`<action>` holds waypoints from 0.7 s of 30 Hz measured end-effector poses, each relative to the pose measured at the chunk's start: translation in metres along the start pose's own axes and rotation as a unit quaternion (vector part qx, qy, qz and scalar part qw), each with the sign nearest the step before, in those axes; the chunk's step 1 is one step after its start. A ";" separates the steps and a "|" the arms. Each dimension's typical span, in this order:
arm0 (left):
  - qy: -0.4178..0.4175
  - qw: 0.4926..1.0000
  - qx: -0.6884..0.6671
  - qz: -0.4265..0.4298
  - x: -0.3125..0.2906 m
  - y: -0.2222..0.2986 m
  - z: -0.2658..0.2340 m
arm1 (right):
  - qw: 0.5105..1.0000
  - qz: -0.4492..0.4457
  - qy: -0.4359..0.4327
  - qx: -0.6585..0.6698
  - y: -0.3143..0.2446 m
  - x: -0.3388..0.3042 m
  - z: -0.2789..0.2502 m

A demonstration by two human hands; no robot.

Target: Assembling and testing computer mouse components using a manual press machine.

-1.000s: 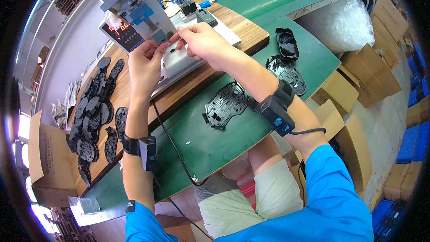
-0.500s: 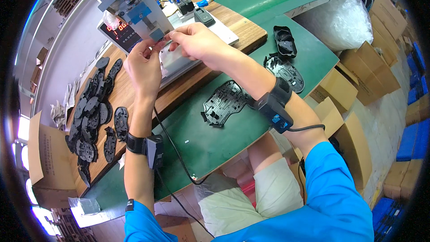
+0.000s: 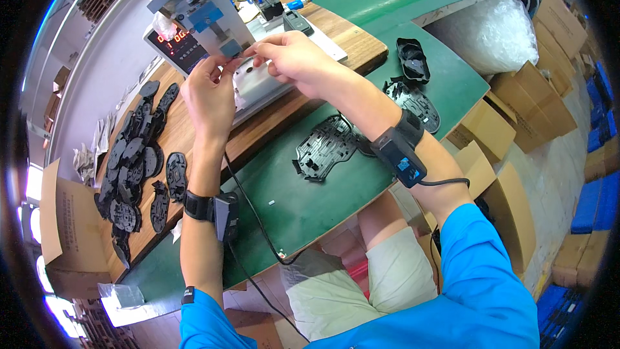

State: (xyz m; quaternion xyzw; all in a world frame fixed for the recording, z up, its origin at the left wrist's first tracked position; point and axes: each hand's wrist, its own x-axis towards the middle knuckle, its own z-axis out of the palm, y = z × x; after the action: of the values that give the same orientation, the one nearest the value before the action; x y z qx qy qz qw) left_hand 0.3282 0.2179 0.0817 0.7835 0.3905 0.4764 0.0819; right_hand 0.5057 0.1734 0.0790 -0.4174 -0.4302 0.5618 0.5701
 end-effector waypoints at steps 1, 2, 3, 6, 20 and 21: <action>-0.001 1.000 -0.007 0.009 0.001 -0.002 0.000 | 1.000 -0.004 0.008 -0.002 -0.001 -0.001 0.000; -0.002 1.000 -0.014 0.018 0.003 -0.006 -0.001 | 1.000 -0.011 0.012 -0.011 -0.001 0.000 0.000; -0.005 0.999 -0.023 0.028 0.005 -0.005 -0.002 | 0.999 -0.017 0.019 -0.020 0.001 0.002 -0.003; -0.072 0.996 0.035 -0.031 0.011 0.001 -0.015 | 0.996 -0.054 0.034 -0.066 0.006 0.005 -0.005; -0.222 0.923 -0.202 -0.241 0.018 -0.006 -0.030 | 0.902 -0.261 0.099 -0.328 0.009 0.002 0.006; -0.220 0.924 -0.202 -0.240 0.018 -0.008 -0.029 | 0.900 -0.263 0.098 -0.334 0.010 0.001 0.007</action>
State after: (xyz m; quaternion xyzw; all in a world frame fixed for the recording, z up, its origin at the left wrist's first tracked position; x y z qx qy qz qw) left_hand 0.3043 0.2291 0.1054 0.7184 0.4342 0.3267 0.4343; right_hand 0.4962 0.1749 0.0712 -0.5080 -0.6285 0.1712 0.5635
